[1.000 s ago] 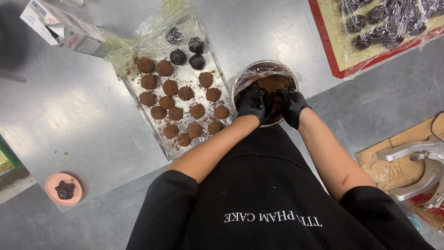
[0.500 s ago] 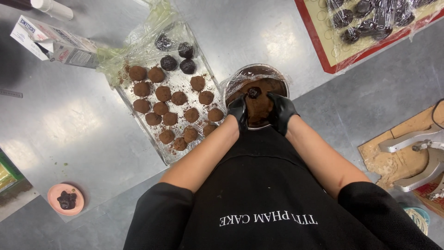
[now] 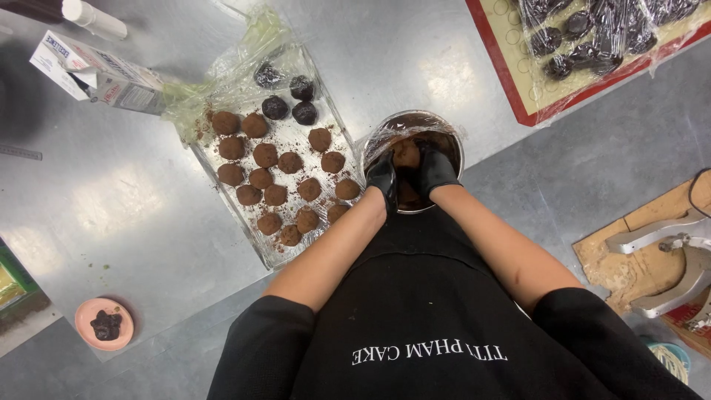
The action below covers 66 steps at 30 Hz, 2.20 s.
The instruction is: The person rolls chocolate balls in a bowl of cocoa powder by hand, places them onto a tray, and covers it with plastic wrap before coating more balls from a silicone mat.
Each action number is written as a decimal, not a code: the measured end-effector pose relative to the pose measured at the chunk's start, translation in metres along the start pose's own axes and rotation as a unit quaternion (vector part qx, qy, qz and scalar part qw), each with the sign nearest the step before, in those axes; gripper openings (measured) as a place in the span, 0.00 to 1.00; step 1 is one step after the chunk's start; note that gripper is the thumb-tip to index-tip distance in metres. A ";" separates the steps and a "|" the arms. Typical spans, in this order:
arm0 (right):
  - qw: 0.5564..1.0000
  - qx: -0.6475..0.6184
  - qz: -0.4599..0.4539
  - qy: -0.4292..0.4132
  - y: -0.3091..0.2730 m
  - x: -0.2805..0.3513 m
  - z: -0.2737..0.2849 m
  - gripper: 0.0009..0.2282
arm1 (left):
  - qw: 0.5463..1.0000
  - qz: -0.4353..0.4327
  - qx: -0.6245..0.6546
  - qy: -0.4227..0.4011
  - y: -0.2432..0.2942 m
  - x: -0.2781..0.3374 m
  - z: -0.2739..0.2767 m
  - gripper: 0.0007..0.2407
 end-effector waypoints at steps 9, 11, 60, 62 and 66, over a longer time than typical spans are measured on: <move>0.930 -0.358 -0.079 -0.034 0.031 0.017 0.004 0.29 | 0.997 0.069 -0.045 0.008 -0.002 0.045 -0.012 0.30; 0.955 -0.274 -0.091 -0.062 0.053 0.015 -0.010 0.29 | 0.996 0.032 -0.083 0.006 0.003 0.027 -0.006 0.30; 0.895 -0.411 -0.173 -0.009 -0.008 0.061 0.072 0.28 | 0.276 -0.622 -0.712 0.173 0.214 0.027 0.095 0.13; 0.891 -0.417 -0.179 -0.009 -0.001 0.057 0.065 0.28 | 0.201 -0.699 -0.661 0.184 0.210 0.023 0.105 0.14; 0.874 -0.456 -0.166 -0.026 0.015 0.042 0.045 0.27 | 0.235 -0.667 -0.677 0.202 0.217 0.097 0.084 0.16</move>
Point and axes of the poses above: each hand's wrist, its own x-axis away from the middle knuckle, its own z-axis out of the back of the hand, y = z × x, the point moved 5 cm from there along -x, towards the middle knuckle, and after that the axes turned 13 degrees about y, right-handed, at the moved point
